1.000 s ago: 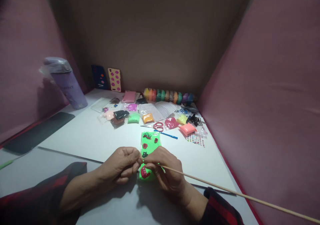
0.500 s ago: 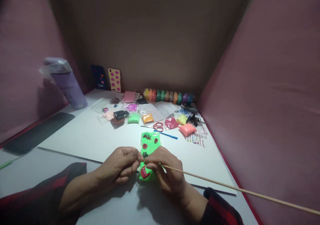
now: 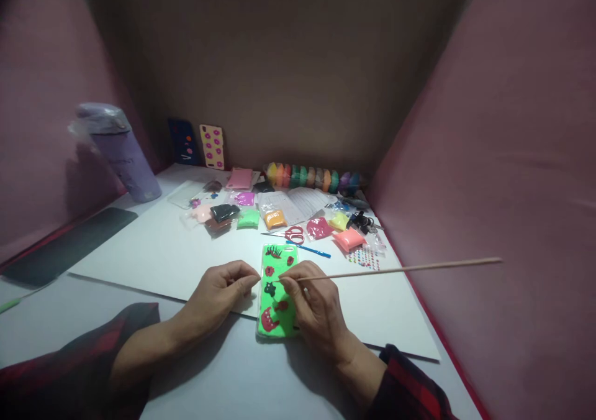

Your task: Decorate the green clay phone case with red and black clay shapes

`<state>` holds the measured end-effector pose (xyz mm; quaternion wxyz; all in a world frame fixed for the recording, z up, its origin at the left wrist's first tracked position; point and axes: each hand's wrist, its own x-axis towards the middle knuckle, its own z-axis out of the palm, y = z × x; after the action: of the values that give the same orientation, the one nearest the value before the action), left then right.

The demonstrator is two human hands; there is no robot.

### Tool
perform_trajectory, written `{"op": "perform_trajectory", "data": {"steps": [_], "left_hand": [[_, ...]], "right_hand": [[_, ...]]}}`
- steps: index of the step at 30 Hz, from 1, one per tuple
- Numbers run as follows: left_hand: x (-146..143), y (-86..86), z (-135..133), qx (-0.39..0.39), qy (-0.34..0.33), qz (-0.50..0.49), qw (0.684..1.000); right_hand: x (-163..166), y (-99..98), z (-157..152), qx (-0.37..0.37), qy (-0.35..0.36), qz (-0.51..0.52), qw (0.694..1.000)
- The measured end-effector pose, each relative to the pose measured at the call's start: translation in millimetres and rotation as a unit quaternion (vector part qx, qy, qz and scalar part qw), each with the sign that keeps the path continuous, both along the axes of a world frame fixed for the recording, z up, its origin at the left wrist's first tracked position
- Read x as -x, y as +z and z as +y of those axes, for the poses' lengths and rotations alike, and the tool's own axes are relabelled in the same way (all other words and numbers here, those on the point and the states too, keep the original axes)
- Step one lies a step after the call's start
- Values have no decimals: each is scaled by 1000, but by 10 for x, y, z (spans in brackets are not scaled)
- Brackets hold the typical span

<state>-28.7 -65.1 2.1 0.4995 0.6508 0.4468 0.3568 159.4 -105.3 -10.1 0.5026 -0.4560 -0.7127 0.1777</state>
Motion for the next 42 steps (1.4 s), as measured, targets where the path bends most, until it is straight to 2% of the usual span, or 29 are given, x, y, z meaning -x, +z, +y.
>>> {"op": "perform_trajectory", "data": {"steps": [5, 8, 22, 42], "left_hand": [[42, -5, -3, -129, -31, 140, 981], [59, 7, -12, -158, -50, 186, 968], [52, -32, 13, -174, -86, 214, 957], [51, -39, 2, -173, -80, 198, 961]], "right_hand": [[9, -9, 22, 37, -3, 9, 999], [13, -25, 34, 46, 7, 7, 999], [19, -30, 49, 51, 3, -7, 999], [15, -41, 58, 47, 7, -18, 999]]}}
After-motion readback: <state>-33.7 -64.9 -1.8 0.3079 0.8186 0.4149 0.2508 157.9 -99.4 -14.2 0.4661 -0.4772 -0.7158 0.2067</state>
